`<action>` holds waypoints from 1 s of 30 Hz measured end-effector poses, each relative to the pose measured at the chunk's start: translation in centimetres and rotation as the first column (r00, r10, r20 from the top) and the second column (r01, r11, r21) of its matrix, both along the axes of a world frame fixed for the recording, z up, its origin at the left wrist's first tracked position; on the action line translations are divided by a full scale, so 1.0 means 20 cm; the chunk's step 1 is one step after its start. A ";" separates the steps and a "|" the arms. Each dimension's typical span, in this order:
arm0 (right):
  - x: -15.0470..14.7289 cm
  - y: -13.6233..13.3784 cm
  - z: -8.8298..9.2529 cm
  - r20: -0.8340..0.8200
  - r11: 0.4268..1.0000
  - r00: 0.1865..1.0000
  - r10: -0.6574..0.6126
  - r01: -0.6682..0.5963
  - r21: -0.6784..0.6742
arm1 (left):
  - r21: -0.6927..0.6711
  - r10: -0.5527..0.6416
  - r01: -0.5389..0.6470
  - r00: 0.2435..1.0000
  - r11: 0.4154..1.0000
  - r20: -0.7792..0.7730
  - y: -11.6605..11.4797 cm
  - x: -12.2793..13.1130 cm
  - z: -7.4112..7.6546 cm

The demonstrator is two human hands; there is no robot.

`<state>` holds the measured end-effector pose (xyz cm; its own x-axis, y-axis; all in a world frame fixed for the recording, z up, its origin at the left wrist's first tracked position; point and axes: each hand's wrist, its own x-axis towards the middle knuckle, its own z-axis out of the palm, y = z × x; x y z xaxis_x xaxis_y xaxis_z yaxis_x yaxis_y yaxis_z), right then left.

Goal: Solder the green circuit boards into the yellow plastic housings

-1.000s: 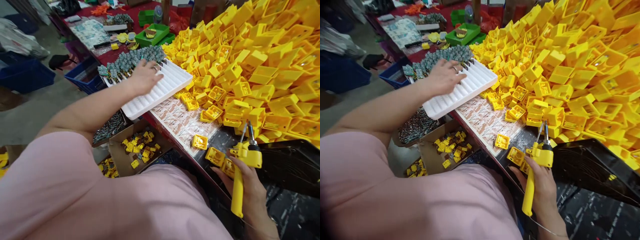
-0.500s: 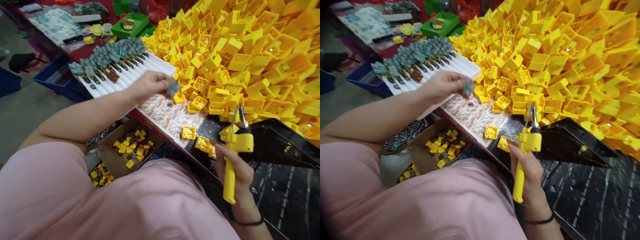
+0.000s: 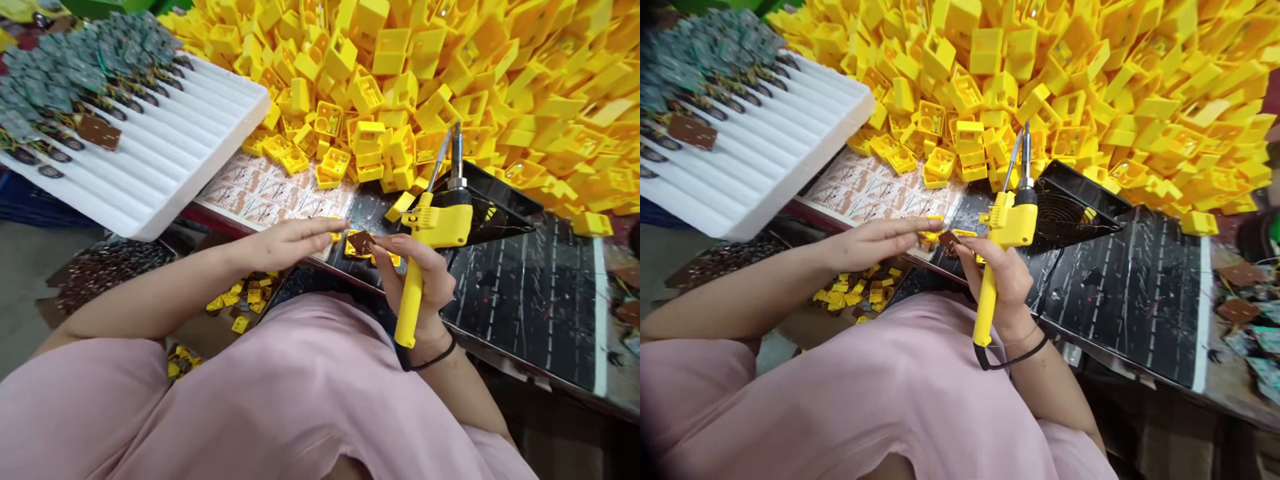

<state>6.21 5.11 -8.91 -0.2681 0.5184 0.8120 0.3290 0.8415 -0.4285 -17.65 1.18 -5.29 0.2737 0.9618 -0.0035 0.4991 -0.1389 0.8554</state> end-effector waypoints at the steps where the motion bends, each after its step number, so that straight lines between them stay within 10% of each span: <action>1: 0.00 0.00 0.00 0.006 1.000 1.000 0.009 -0.009 0.006 | 0.057 -0.003 0.004 1.000 0.998 -0.013 -0.01 0.01 0.00; 4: -0.02 -0.01 0.01 0.011 0.997 0.997 0.077 -0.077 0.028 | 0.007 0.077 -0.083 0.951 0.997 0.299 -0.02 0.09 -0.02; 8: -0.07 -0.04 0.00 -0.009 0.994 0.994 0.110 -0.110 0.011 | -0.203 0.310 -0.240 0.600 0.949 0.737 0.03 0.20 -0.08; 11: -0.08 -0.03 -0.02 0.039 0.997 0.996 0.077 -0.078 0.006 | -0.291 0.370 -0.233 0.490 0.928 0.789 0.04 0.19 -0.08; 14: -0.07 0.02 -0.04 0.177 0.991 0.977 0.119 -0.106 -0.078 | -0.215 0.340 -0.269 0.622 0.939 0.706 0.02 0.07 -0.03; 18: -0.11 0.13 -0.06 0.364 0.989 0.921 0.140 -0.116 -0.086 | 0.068 0.249 -0.268 0.945 0.961 0.212 0.02 -0.13 0.02; 24: -0.21 0.19 -0.08 0.583 0.964 0.767 0.267 -0.200 -0.177 | 0.246 0.225 -0.185 0.964 0.951 -0.142 0.06 -0.18 -0.10; 30: -0.04 0.14 -0.03 0.569 0.994 0.816 0.099 -0.104 -0.024 | 0.291 0.152 -0.093 0.971 0.952 -0.187 0.08 -0.12 -0.19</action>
<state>5.45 7.94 -9.51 -0.7344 0.4567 0.5021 0.4246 0.8863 -0.1850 -20.07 2.68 -9.00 0.1750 0.9583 0.2259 0.6873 -0.2832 0.6689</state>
